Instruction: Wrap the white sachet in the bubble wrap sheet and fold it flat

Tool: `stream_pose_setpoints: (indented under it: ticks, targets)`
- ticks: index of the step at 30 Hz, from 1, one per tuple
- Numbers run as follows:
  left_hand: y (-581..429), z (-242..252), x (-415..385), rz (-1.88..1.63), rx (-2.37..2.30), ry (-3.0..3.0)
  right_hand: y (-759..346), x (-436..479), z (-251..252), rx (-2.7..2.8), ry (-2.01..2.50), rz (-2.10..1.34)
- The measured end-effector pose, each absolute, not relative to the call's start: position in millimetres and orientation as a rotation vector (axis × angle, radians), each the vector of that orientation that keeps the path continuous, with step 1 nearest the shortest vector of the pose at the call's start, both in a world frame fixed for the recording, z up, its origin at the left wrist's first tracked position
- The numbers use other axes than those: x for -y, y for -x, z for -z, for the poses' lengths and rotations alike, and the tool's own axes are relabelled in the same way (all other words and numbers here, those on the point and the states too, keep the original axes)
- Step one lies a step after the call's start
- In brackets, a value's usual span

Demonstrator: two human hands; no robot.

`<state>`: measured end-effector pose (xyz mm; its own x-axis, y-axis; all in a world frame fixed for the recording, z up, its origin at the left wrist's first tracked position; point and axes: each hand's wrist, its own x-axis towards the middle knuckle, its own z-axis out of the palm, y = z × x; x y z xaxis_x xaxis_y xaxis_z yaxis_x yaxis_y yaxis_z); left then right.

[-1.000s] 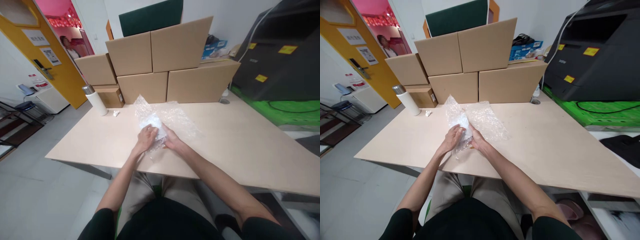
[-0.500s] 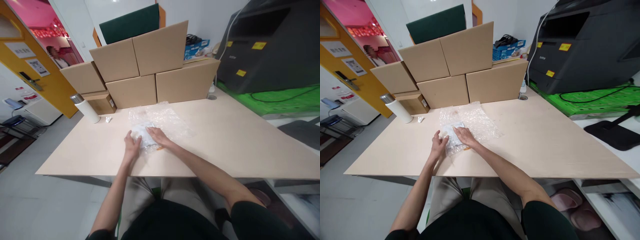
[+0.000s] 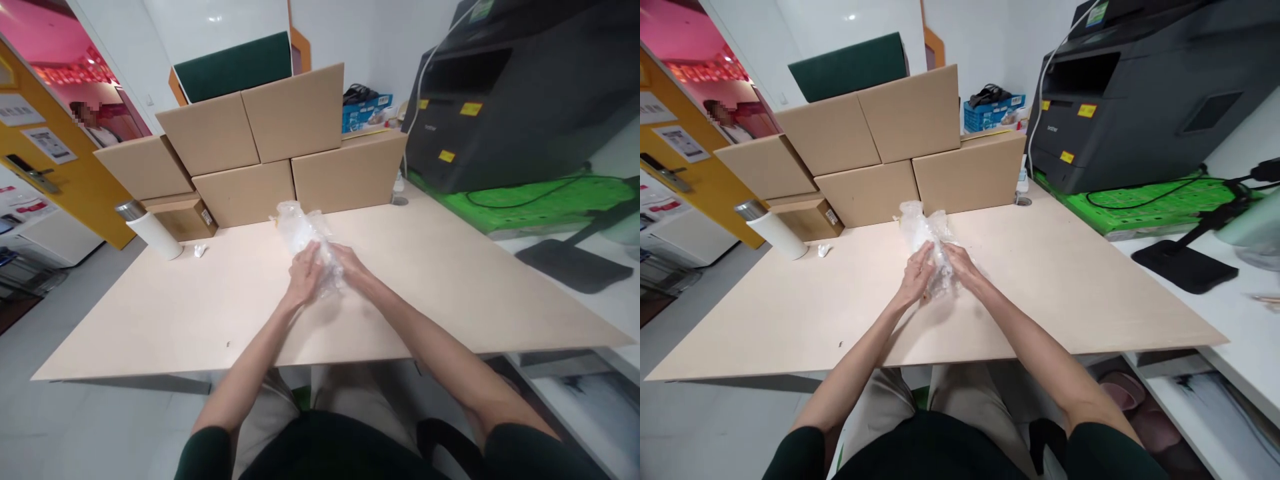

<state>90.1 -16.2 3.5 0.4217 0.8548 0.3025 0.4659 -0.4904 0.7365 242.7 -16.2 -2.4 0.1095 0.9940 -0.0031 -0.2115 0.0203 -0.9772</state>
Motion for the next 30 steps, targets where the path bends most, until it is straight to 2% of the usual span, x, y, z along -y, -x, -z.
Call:
stream_pose_setpoints:
  ticks: [3, 6, 16, 22, 26, 30]
  targets:
    - [-109.5, 9.2, 12.3, -0.616, -1.249, -2.343, -277.8, 10.2, 11.0, 1.016, 1.308, -0.889]
    - [-117.6, 15.0, 13.9, -0.460, -1.271, -2.495, -294.3, -2.3, 13.0, 1.073, 1.472, -0.774]
    - [-108.7, 12.7, 18.0, -0.529, -1.279, -2.480, -254.2, -39.6, -13.8, 0.957, 1.437, -1.151]
    - [-56.7, -35.8, 1.6, -0.833, -1.479, -2.381, -254.5, 14.4, -34.3, 1.086, 1.044, -1.480]
    - [-12.7, -64.0, 7.2, -0.748, -0.970, -2.058, -253.5, 49.2, -57.0, 1.200, 0.913, -1.428]
    - [1.3, -59.7, 27.5, -0.772, -0.655, -1.493, -239.2, 49.8, -59.0, 1.024, 0.894, -1.392]
